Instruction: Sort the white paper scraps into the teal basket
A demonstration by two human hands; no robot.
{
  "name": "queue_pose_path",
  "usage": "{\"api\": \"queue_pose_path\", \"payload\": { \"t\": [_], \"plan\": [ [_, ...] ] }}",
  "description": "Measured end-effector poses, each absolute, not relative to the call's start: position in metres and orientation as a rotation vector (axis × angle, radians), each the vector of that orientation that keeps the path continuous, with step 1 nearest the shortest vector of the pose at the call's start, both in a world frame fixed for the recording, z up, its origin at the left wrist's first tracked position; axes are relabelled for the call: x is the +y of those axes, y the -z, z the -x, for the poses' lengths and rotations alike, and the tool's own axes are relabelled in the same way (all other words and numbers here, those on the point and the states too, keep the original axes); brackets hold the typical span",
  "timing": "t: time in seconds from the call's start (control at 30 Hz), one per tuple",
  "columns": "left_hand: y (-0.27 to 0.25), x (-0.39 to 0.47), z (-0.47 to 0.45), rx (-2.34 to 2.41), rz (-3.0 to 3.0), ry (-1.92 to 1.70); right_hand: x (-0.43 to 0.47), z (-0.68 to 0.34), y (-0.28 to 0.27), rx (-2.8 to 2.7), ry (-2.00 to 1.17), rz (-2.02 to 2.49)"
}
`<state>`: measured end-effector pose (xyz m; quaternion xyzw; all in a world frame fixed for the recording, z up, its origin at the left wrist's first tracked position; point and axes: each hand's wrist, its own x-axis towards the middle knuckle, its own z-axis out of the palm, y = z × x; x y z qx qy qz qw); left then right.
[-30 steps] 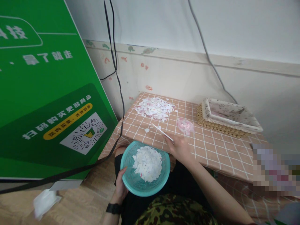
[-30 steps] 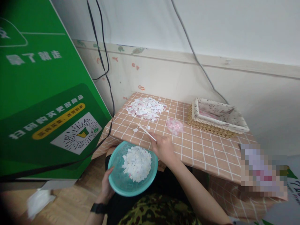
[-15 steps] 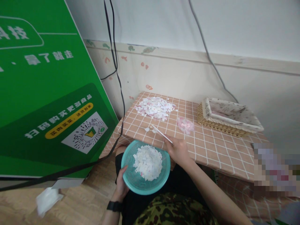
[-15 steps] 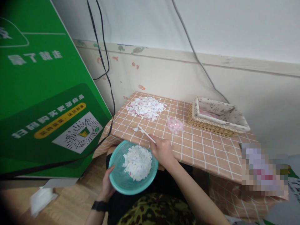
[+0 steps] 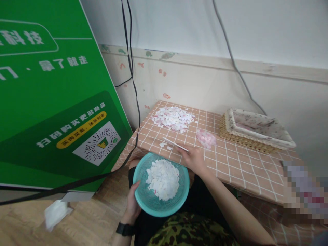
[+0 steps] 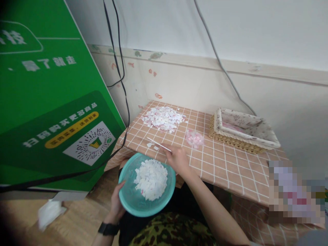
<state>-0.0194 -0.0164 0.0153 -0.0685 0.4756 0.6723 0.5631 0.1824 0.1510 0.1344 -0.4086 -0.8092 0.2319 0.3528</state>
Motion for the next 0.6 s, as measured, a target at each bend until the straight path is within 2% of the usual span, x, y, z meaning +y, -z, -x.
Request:
{"api": "queue_pose_path", "payload": {
  "t": [0.3, 0.6],
  "plan": [
    [-0.068, -0.016, 0.027, 1.128, 0.145, -1.554, 0.149, -0.19, -0.144, -2.22, -0.662, 0.944],
    [-0.084, -0.007, 0.029, 1.086, 0.087, -1.558, 0.132, -0.191, -0.146, -2.224, -0.742, 0.859]
  ]
}}
